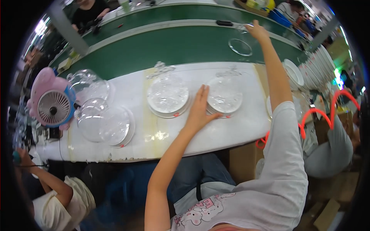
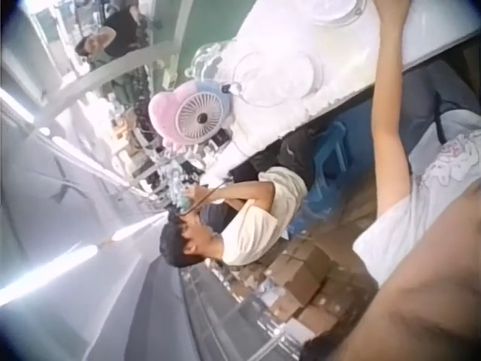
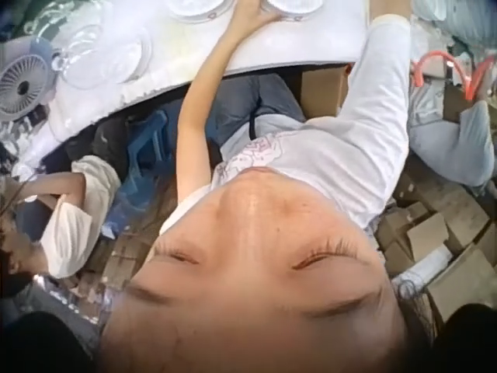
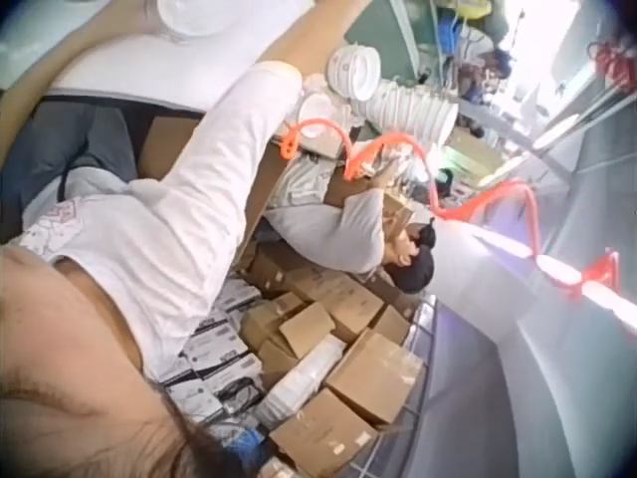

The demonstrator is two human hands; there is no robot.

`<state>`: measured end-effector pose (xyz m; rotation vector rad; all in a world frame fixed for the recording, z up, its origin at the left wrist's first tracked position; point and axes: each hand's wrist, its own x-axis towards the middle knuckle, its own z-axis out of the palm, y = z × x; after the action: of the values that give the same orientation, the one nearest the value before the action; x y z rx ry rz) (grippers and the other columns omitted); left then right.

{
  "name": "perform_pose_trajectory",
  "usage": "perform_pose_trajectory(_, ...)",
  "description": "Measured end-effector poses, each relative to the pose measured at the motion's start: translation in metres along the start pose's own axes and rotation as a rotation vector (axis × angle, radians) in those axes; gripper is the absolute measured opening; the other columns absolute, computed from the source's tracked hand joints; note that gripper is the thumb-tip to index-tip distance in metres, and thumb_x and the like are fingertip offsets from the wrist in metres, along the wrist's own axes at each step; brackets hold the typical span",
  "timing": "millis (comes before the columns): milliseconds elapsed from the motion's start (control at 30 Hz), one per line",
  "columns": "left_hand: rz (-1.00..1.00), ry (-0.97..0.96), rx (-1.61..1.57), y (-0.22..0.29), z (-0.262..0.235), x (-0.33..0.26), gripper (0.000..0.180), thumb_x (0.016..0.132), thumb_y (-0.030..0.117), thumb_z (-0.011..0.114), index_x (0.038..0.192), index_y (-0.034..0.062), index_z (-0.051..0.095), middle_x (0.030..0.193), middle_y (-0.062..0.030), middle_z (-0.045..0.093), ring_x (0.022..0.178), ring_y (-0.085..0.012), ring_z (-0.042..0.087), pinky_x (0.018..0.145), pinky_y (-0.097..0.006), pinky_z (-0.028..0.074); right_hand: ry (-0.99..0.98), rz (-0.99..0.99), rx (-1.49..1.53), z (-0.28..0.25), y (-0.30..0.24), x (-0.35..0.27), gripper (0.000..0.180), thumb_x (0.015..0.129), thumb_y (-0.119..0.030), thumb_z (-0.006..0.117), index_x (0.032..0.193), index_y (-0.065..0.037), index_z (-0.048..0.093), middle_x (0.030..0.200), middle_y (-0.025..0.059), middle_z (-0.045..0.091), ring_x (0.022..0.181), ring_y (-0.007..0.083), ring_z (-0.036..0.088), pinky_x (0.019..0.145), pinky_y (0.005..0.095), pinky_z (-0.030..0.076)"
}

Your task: Assembling decorative light fixtures by cleaning components with an air duster and placing glass domes onto bases.

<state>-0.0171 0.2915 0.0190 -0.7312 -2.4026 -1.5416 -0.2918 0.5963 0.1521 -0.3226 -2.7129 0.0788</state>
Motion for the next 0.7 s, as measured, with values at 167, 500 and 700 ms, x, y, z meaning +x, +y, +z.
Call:
perform_pose_trajectory(167,-0.061,0.0,-0.018,-0.002,-0.012,-0.006,0.101,0.057,0.028,0.081,0.137,0.0028,0.024,0.14,-0.021,0.022,0.127,-0.0364,0.029,0.104,-0.038,0.029,0.079,0.05,0.02,0.007,-0.034,0.003,0.058,0.082,-0.053,0.049,0.115,-0.006,0.039,0.104,0.0254,0.059,0.098,0.0421,0.056,0.08,0.0504,0.045)
perform_pose_trajectory(500,-0.05,-0.01,-0.071,0.003,-0.006,-0.007,0.098,0.059,0.029,0.08,0.136,0.0029,0.025,0.141,-0.02,0.021,0.127,-0.0365,0.029,0.102,-0.038,0.031,0.101,-0.159,0.027,0.012,-0.012,0.021,0.041,0.085,-0.048,0.048,0.1,-0.01,0.049,0.095,0.0195,0.062,0.091,0.0403,0.058,0.075,0.0488,0.046)
perform_pose_trajectory(700,-0.015,0.034,0.035,0.007,-0.008,-0.012,0.084,0.065,0.028,0.077,0.133,0.005,0.033,0.142,-0.0191,0.019,0.126,-0.036,0.031,0.099,-0.038,0.034,0.426,-0.525,0.323,-0.104,-0.087,-0.02,0.037,0.085,-0.045,0.053,0.102,-0.013,0.057,0.073,0.01,0.058,0.059,0.0235,0.052,0.056,0.0334,0.041)
